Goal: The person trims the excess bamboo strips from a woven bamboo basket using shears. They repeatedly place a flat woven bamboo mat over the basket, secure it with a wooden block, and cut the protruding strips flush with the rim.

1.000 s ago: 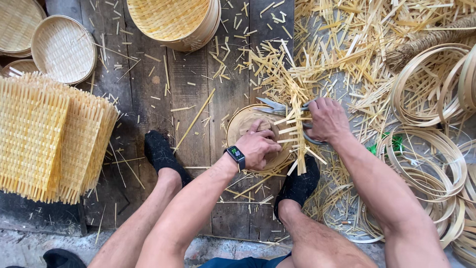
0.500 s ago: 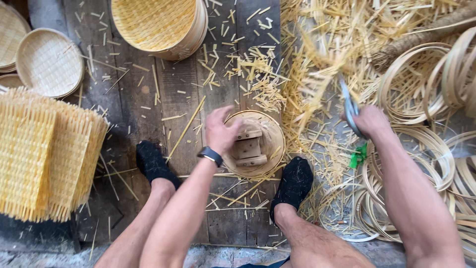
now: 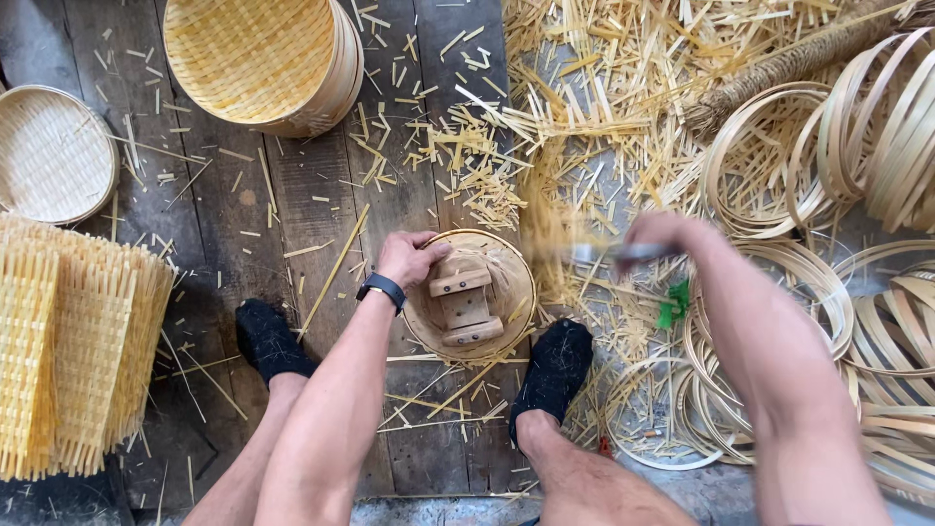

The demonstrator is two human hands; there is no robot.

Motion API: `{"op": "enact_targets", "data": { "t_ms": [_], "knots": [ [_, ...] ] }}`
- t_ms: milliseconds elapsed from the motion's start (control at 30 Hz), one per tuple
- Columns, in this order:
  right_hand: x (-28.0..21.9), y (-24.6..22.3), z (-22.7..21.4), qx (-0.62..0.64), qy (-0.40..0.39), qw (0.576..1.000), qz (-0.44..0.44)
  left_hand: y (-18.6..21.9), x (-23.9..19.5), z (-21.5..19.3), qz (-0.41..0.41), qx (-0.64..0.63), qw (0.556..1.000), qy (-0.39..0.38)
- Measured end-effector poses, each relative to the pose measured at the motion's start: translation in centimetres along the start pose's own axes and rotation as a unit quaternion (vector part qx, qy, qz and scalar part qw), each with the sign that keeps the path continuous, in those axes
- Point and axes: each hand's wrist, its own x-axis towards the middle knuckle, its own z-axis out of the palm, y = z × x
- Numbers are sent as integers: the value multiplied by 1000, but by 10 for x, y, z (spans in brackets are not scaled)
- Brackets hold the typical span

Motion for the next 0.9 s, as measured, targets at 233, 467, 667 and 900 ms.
{"op": "enact_targets", "data": {
  "t_ms": [233,467,667,900],
  "knots": [
    [30,31,-57,259,383,855,237,0,-2,11,6,45,993,106],
    [14,-49,60,-69,433,894,94,6,6,19,10,-5,1000,-4],
    [11,-106,97,403,223,885,-71,43,11,57,88,77,993,33],
    [14,-113,82,488,172,854,-48,60,11,61,21,92,994,49]
  ]
}}
